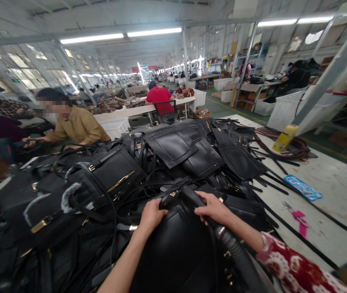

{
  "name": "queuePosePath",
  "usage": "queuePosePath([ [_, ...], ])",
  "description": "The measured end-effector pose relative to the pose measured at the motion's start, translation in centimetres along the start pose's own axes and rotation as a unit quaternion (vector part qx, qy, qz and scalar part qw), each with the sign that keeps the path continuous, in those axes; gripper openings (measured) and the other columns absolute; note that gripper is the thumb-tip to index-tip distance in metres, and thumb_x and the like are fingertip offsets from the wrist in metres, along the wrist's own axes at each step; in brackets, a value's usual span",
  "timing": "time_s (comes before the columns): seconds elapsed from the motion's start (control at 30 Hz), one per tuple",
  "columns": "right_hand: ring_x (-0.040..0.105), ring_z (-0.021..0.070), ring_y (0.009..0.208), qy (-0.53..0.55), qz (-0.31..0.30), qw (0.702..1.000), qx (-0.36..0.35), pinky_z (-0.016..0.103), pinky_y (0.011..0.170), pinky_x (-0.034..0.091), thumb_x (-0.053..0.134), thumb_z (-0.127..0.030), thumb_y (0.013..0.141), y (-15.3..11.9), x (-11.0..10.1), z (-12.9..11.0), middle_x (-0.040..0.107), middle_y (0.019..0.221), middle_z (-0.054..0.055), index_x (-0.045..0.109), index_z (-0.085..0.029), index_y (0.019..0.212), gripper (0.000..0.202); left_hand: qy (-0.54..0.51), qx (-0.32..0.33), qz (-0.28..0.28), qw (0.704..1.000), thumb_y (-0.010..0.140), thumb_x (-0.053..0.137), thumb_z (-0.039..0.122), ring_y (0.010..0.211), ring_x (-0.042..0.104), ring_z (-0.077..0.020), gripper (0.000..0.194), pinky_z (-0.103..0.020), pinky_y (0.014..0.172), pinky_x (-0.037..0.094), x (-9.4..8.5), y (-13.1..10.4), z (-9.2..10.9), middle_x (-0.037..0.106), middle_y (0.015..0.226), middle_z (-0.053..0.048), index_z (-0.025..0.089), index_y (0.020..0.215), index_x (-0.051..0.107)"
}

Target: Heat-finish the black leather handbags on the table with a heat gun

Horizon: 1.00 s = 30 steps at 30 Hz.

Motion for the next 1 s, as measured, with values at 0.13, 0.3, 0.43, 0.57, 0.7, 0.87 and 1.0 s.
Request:
queuePosePath([
  [0.13, 0.05, 0.0067, 0.04, -0.035, -0.128, 0.988, 0.082, 0.014, 0.037, 0.043, 0.056, -0.01, 0.058, -6.6, -0.8, 1.3, 0.057, 0.064, -0.004, 0.041, -0.022, 0.122, 0.067, 0.036, -0.03, 0.041, 0.998, 0.06, 0.061, 0.023, 0.083, 0.058, -0.0194, 0.023, -0.025, 0.069, 0.039, -1.3, 1.9, -0.8, 0.066, 0.079, 0.0, 0.025, 0.083, 0.062],
  [0.3, 0.046, 0.0033, 0.037, 0.003, -0.042, 0.982, 0.184, 0.009, 0.032, 0.035, 0.053, -0.007, 0.051, -12.6, -3.0, 6.2, 0.06, 0.077, -0.002, 0.045, -0.022, 0.12, 0.072, 0.049, -0.028, 0.031, 0.998, 0.06, 0.061, 0.023, 0.079, 0.059, -0.0186, 0.024, -0.024, 0.067, 0.04, -0.2, 2.4, -1.8, 0.066, 0.077, 0.001, 0.025, 0.084, 0.062],
  [0.43, 0.049, 0.0063, 0.037, 0.038, -0.018, 0.984, 0.172, 0.013, 0.034, 0.039, 0.053, -0.011, 0.054, -12.1, -3.5, 7.9, 0.062, 0.071, 0.0, 0.038, -0.019, 0.125, 0.073, 0.061, -0.027, 0.025, 0.997, 0.063, 0.06, 0.025, 0.081, 0.059, -0.0179, 0.023, -0.023, 0.068, 0.04, 0.6, 2.2, -2.0, 0.066, 0.08, 0.001, 0.026, 0.086, 0.062],
  [0.57, 0.049, 0.0087, 0.039, 0.073, -0.022, 0.993, 0.087, 0.018, 0.036, 0.042, 0.059, -0.015, 0.056, -9.3, -3.3, 6.7, 0.06, 0.063, -0.001, 0.038, -0.016, 0.125, 0.072, 0.082, -0.04, 0.035, 0.995, 0.064, 0.059, 0.026, 0.083, 0.059, -0.0189, 0.023, -0.024, 0.069, 0.04, 0.2, 2.4, -1.9, 0.066, 0.081, 0.0, 0.026, 0.086, 0.062],
  [0.7, 0.047, 0.0093, 0.039, 0.078, 0.063, 0.995, 0.002, 0.019, 0.038, 0.041, 0.057, -0.019, 0.064, -8.9, -5.8, 4.5, 0.056, 0.053, -0.003, 0.03, -0.014, 0.129, 0.071, 0.095, -0.041, 0.049, 0.993, 0.065, 0.057, 0.028, 0.083, 0.058, -0.0194, 0.022, -0.025, 0.067, 0.04, -0.4, 2.4, -1.7, 0.066, 0.082, -0.001, 0.026, 0.087, 0.061],
  [0.87, 0.048, 0.0089, 0.041, 0.05, -0.006, 0.997, 0.053, 0.018, 0.039, 0.042, 0.056, -0.014, 0.06, -12.5, -7.2, 5.4, 0.059, 0.06, -0.003, 0.033, -0.019, 0.128, 0.072, 0.102, -0.033, 0.054, 0.993, 0.066, 0.057, 0.029, 0.081, 0.058, -0.0191, 0.022, -0.024, 0.065, 0.04, -0.6, 2.1, -1.6, 0.065, 0.081, 0.0, 0.026, 0.087, 0.06],
  [1.0, 0.044, 0.0054, 0.038, 0.046, -0.051, 0.993, 0.101, 0.014, 0.036, 0.039, 0.053, -0.004, 0.052, -13.6, -5.1, 7.9, 0.06, 0.067, -0.003, 0.042, -0.019, 0.123, 0.074, 0.114, -0.028, 0.057, 0.991, 0.067, 0.055, 0.031, 0.081, 0.058, -0.0186, 0.021, -0.024, 0.064, 0.04, -0.2, 2.0, -1.6, 0.065, 0.081, 0.0, 0.026, 0.087, 0.059],
])
Point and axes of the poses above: each hand's wrist, its own y-axis towards the middle knuckle, its own x-axis out of the palm, z = x × y, the point moved 4 cm from there along y, towards the middle knuckle
